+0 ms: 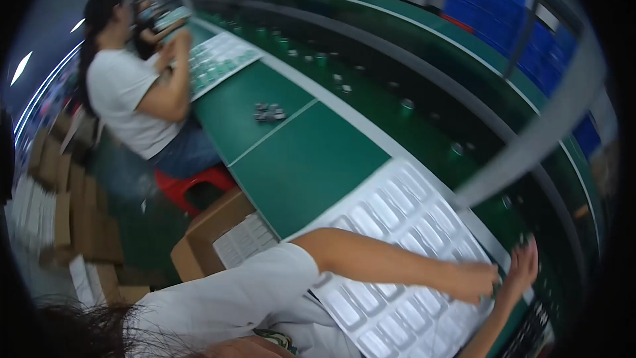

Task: The person inserts metal components into small green plastic housings by hand on an assembly line.

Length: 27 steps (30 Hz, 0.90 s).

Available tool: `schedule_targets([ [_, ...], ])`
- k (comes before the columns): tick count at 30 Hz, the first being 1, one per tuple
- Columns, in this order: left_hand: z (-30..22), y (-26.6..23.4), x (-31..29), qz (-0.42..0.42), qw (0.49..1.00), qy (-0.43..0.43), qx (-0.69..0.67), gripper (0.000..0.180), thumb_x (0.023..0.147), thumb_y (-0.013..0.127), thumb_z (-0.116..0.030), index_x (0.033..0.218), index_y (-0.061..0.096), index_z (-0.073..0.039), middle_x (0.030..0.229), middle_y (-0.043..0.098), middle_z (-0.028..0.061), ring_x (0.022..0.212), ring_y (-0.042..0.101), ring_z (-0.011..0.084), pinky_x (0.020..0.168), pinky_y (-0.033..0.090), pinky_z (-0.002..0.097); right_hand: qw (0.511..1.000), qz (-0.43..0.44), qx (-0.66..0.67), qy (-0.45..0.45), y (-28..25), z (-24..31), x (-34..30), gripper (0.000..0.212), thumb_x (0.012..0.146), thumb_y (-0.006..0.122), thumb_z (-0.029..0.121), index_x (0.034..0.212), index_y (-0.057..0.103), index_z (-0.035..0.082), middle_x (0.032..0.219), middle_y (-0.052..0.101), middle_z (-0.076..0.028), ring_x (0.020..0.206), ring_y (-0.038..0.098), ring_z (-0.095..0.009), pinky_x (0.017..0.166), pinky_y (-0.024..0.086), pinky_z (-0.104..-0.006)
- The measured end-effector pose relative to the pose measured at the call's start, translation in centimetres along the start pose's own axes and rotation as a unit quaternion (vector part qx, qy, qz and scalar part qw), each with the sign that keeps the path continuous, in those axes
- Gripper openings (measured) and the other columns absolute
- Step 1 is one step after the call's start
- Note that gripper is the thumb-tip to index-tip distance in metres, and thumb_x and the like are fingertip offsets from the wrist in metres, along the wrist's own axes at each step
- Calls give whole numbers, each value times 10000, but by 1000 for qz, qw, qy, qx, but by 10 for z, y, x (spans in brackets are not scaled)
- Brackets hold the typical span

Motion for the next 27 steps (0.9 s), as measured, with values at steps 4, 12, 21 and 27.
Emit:
schedule_targets([
  [4,8,-11,-19,17,1000,-7,13,264,719,694,-304,722,740,-44,835,669,160,865,624,350,790,506,432,992,-36,108,45,8,-3,-21,470,1051,504,286,1406,482,-20,1277,583,-126,1144,566,-184,1055,425,-300],
  [12,10,-64,-12,-266,943,-52,-193,160,740,741,-139,800,695,2,809,658,128,760,645,282,652,516,396,986,-93,131,51,28,27,-34,485,1080,414,320,1424,467,-18,1328,547,-130,1199,523,-189,1090,384,-310],
  [21,55,-42,-18,-251,671,-357,-600,167,892,730,-203,909,674,-46,892,640,59,869,618,144,696,545,297,998,-48,-29,42,13,7,-30,391,1046,486,157,1387,499,-34,1411,509,-175,1254,528,-224,1061,435,-287],
  [27,71,-28,-21,-280,619,-344,-648,251,899,734,-208,1051,610,-51,975,605,67,934,611,170,789,541,291,977,35,-205,-44,43,28,-46,420,996,610,156,1378,527,2,1307,590,-163,1196,562,-215,1029,436,-312],
])
Point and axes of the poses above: each hand's wrist, its own x-axis towards the middle knuckle, its own y-axis out of the palm, z = x × y, the point moved 5 cm from there along x, towards the middle knuckle
